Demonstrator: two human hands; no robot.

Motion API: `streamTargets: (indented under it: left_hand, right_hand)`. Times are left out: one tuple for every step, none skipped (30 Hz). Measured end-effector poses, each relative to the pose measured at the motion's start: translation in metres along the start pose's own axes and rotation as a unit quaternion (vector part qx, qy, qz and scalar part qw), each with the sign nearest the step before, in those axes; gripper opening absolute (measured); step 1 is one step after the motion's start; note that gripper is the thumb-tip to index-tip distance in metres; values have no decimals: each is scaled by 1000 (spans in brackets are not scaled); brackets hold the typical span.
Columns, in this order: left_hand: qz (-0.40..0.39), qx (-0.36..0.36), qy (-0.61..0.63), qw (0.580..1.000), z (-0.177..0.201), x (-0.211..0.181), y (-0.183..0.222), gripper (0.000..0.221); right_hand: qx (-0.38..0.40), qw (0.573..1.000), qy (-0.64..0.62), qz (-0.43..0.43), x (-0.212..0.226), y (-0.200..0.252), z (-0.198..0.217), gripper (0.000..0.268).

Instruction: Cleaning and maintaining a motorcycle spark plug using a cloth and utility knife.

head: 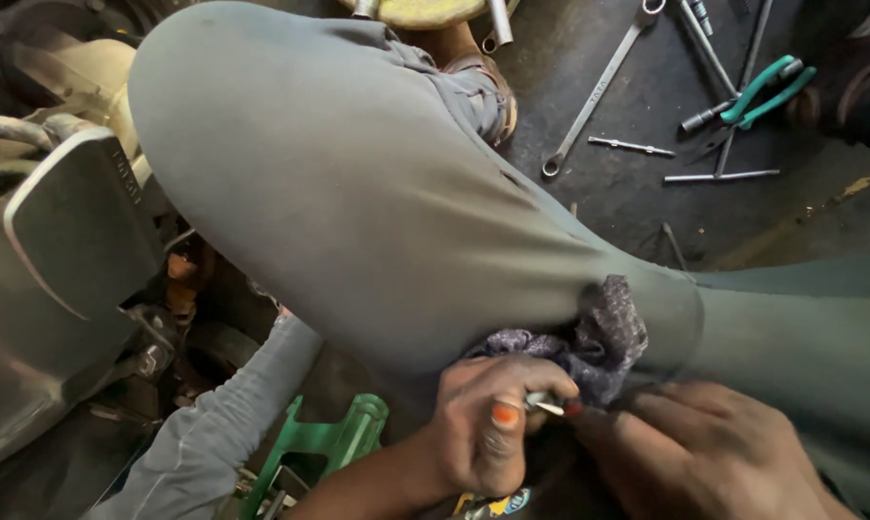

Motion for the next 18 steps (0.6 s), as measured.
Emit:
streamTargets:
  left_hand:
    - [-10, 3, -6, 1000, -1, -2, 0, 57]
    - [-10, 5, -6, 1000, -3, -2, 0, 57]
    - [-3, -3, 10, 1000, -2, -1, 0, 58]
    - [4, -12, 25, 1000, 0, 0, 1, 59]
    - [3, -12, 25, 1000, 0, 2, 2, 59]
    - [15, -16, 27, 999, 2, 5, 4, 61]
    - [28, -21, 29, 999, 3, 9, 7, 63]
    - [28, -23, 29, 999, 3, 7, 6, 63]
    - [27, -21, 26, 999, 3, 6, 5, 63]
    - [27, -20, 24, 999, 3, 4, 3, 64]
    - [27, -20, 24, 999, 3, 4, 3, 64]
    - [27, -21, 29, 999, 3, 4, 3, 64]
    - [27, -23, 34, 999, 2, 5, 3, 64]
    - [28, -22, 34, 999, 2, 6, 3, 64]
    - [16, -22, 27, 999, 2, 4, 3, 63]
    - [4, -22, 20, 1000, 2, 2, 3, 62]
    - [5, -22, 20, 1000, 2, 1, 3, 62]
    - [24, -23, 25, 999, 3, 4, 3, 63]
  right_hand:
    - [7, 1000, 11, 0, 0, 0, -1, 38]
    - [6, 1000, 11, -1, 1, -2, 0, 38]
    - [4, 1000, -2, -7, 1, -4, 2, 38]
    - [1, 1000, -15, -13, 0, -7, 4, 37]
    - [2, 1000, -15, -12, 2, -9, 6, 37]
    - [-16, 1000, -12, -7, 4, -11, 11, 35]
    - [-33, 999, -10, -2, 7, -13, 16, 33]
    - [-32, 999, -10, -1, 8, -12, 15, 33]
    - [-39, 999, -1, -2, 8, -12, 17, 33]
    - [-46, 999, 8, -4, 8, -12, 19, 32]
    - [-46, 999, 8, -4, 8, -10, 18, 32]
    - [-45, 999, 13, -6, 6, -9, 17, 32]
    - [-44, 999, 17, -8, 5, -7, 16, 32]
    - [-44, 999, 17, -9, 3, -5, 14, 32]
    - [-38, 999, 19, -7, 2, -2, 10, 30]
    - [-33, 999, 22, -6, 1, 1, 7, 29]
    - [-33, 999, 22, -6, 2, 2, 7, 29]
    - [-25, 999, 38, -4, 4, 2, 5, 29]
Point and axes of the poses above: each hand's wrist, its own y-axis away from the middle knuckle, its own z-axis out of the back of the hand, x = y × z, the point moved 10 cm from there along -y, towards the middle knuckle, and after that the axes turned 10 degrees about y, right-handed, at the moved point
